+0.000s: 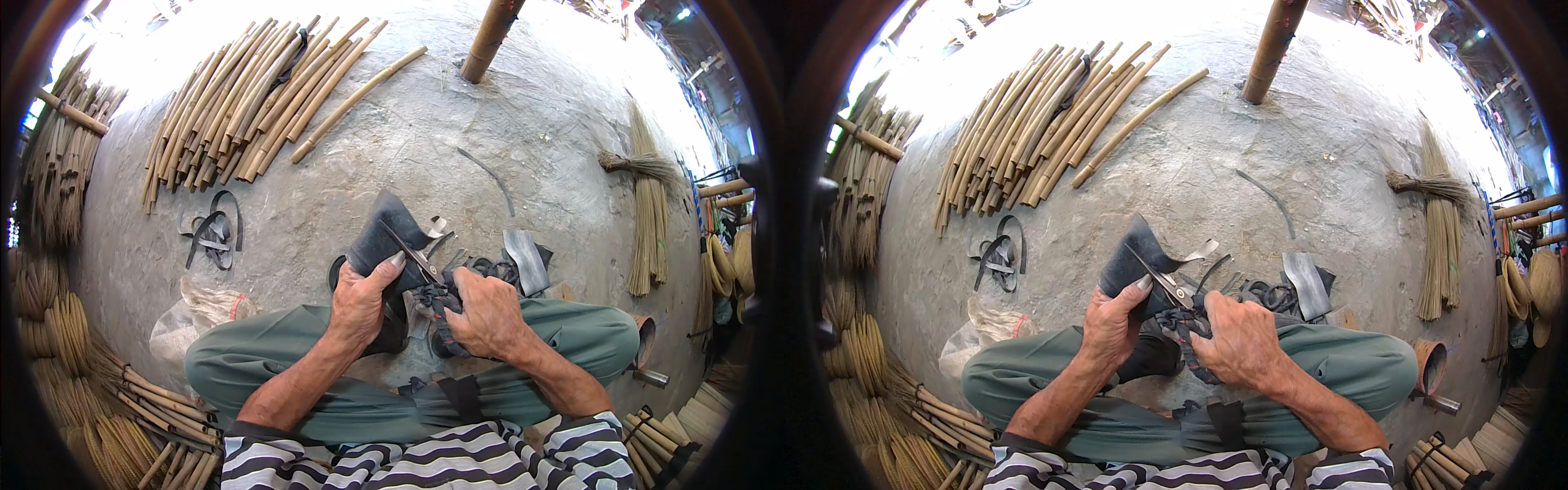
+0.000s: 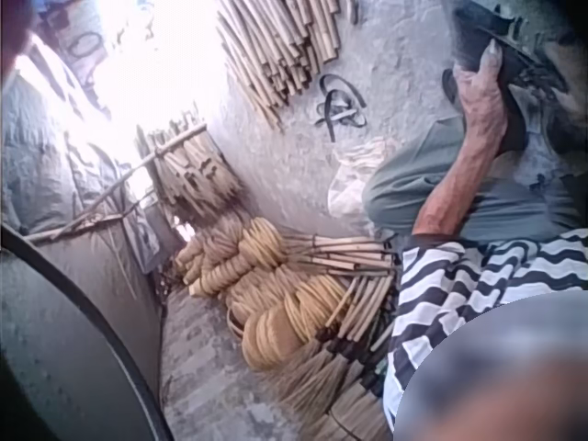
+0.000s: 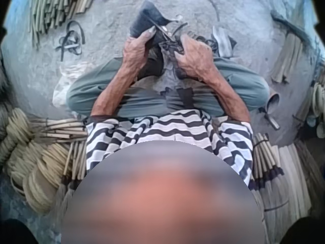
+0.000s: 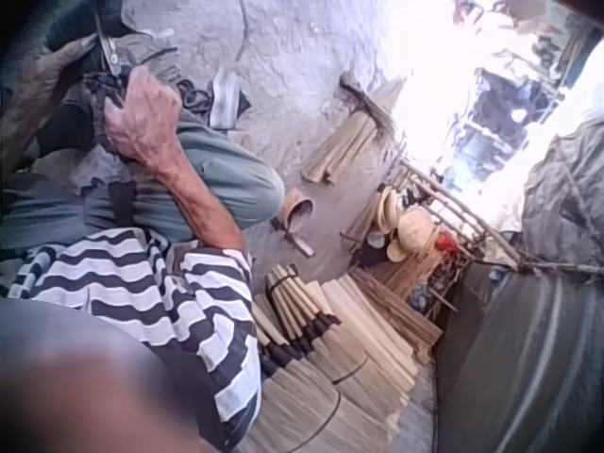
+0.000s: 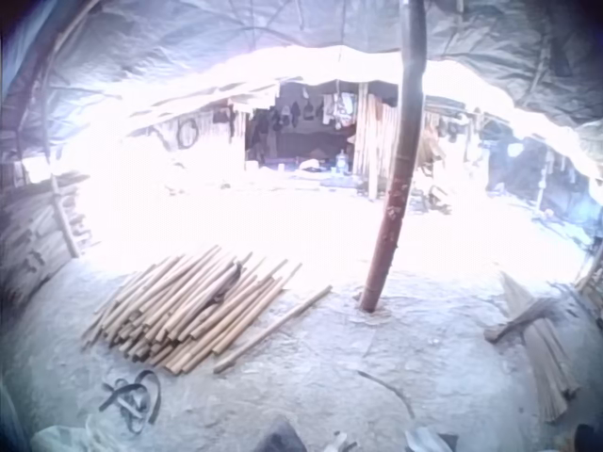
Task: The person sits cross-legged on the floor and uses large shears to cut a black rubber sheet into smaller pieces. The person repeatedly repositions the rubber and trims the edges, accumulating cut pieces on the floor.
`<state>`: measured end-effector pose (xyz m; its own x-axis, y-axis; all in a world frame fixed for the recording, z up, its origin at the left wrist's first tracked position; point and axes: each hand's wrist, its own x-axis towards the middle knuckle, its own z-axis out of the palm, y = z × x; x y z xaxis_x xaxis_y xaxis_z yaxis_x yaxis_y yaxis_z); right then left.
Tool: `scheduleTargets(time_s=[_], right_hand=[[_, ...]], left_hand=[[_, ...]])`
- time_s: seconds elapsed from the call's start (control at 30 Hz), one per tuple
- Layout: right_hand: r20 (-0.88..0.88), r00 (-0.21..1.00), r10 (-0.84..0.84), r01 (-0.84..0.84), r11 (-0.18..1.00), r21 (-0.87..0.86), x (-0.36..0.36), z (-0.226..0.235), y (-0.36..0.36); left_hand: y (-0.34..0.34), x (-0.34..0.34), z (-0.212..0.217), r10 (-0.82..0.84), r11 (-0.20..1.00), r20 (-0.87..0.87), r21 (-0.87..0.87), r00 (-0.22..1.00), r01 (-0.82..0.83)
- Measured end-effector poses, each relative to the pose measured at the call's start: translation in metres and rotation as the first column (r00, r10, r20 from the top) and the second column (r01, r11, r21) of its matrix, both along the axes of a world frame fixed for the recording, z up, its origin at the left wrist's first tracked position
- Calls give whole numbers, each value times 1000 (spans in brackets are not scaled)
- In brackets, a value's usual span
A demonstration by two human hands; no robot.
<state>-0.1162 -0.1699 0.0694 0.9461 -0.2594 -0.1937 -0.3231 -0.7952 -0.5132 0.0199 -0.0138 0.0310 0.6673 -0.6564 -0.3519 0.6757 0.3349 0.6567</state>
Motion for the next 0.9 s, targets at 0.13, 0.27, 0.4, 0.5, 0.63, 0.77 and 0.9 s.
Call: scheduleTargets(time_s=[0.13,0.27,0.4,0.5,0.63,0.77,0.9], right_hand=[[19,1000,6,-7,999,32,-3,-4,2],[55,998,9,-9,1000,15,-2,-6,0],[36,998,47,-45,997,-56,1,-7,-1],[141,989,49,-27,988,-155,3,-7,-1],[173,985,19,8,988,-155,5,-7,-2],[58,998,-26,29,998,-50,3,-4,0],[-8,999,-38,39,996,74,-1,-5,1]], left_hand=[[-2,-2,3,-2,1000,-5,8,1000,2],[-4,3,4,34,998,-69,-51,997,-38],[-3,12,3,66,997,-168,-38,984,-73],[-3,4,-1,32,999,-20,-7,999,-32],[-3,-8,-6,-23,1000,85,-14,996,24],[-2,-8,-3,-30,999,98,-23,995,32],[-3,-5,2,-19,1000,62,3,998,19]])
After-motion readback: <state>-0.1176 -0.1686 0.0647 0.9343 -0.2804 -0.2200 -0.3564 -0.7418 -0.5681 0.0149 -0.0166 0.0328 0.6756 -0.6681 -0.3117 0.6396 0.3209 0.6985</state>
